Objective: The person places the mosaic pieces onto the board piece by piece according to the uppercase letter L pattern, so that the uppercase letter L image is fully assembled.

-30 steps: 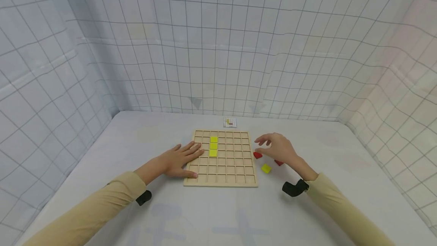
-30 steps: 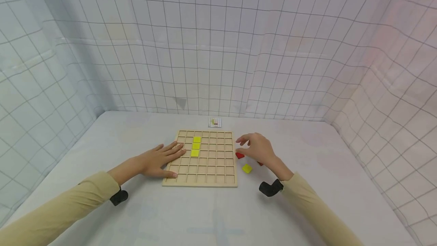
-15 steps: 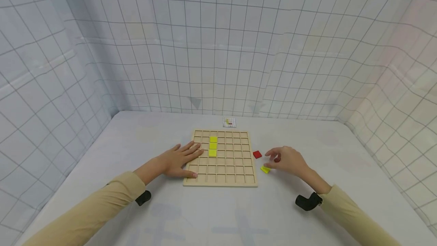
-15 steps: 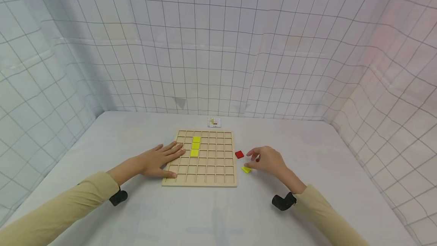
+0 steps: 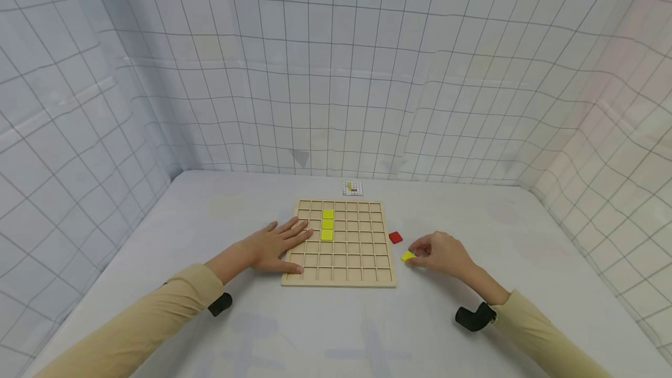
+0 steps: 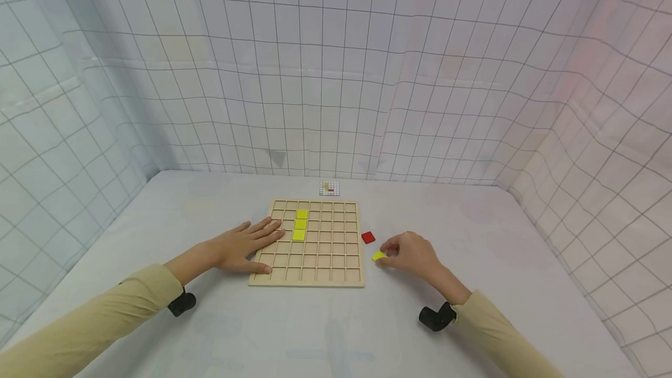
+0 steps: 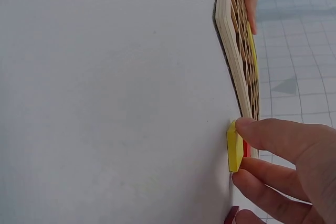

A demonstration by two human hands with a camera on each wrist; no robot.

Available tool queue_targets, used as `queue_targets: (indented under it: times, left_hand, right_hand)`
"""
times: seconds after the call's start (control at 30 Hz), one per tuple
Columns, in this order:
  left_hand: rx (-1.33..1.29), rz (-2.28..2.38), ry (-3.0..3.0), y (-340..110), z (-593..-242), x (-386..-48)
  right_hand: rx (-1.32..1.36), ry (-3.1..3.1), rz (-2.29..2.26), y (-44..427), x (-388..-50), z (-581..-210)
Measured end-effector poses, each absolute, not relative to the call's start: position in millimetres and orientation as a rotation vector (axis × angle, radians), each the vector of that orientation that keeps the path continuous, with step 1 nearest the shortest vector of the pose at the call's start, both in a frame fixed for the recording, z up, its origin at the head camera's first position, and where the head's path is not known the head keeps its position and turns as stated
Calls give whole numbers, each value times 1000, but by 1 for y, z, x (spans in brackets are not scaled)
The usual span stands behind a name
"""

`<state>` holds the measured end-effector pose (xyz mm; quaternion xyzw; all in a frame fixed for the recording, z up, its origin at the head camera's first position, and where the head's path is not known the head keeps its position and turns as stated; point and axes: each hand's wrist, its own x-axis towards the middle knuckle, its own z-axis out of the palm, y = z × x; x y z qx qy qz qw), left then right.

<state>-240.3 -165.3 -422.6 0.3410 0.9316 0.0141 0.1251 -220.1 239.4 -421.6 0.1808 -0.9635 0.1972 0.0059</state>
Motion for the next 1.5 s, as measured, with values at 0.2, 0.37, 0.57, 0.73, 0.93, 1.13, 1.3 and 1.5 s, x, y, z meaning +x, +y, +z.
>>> queue_targets:
  times: [0.2, 0.37, 0.57, 0.73, 0.93, 1.13, 1.3, 1.5]
  left_hand:
    - [992, 39, 2715, -166, -423, -239]
    - [989, 47, 2714, -166, -422, -238]
    - [989, 43, 2713, -166, -420, -238]
    - [990, 45, 2711, -165, -419, -237]
    - [978, 46, 2705, -165, -420, -237]
    - [985, 46, 2700, -165, -420, -237]
    - [981, 45, 2696, -166, -421, -238]
    - [986, 43, 2700, -166, -422, -239]
  right_hand:
    - [566, -3020, 637, 238, -218, -418]
    - [558, -3031, 597, 238, -217, -418]
    - [566, -3033, 582, 238, -218, -419]
    - [594, -3009, 544, 234, -218, -417]
    - [579, -2975, 548, 224, -223, -413]
    - [638, -2920, 594, 208, -228, -408]
    - [704, -2842, 643, 190, -234, -408]
    - [720, -2837, 717, 166, -238, -405]
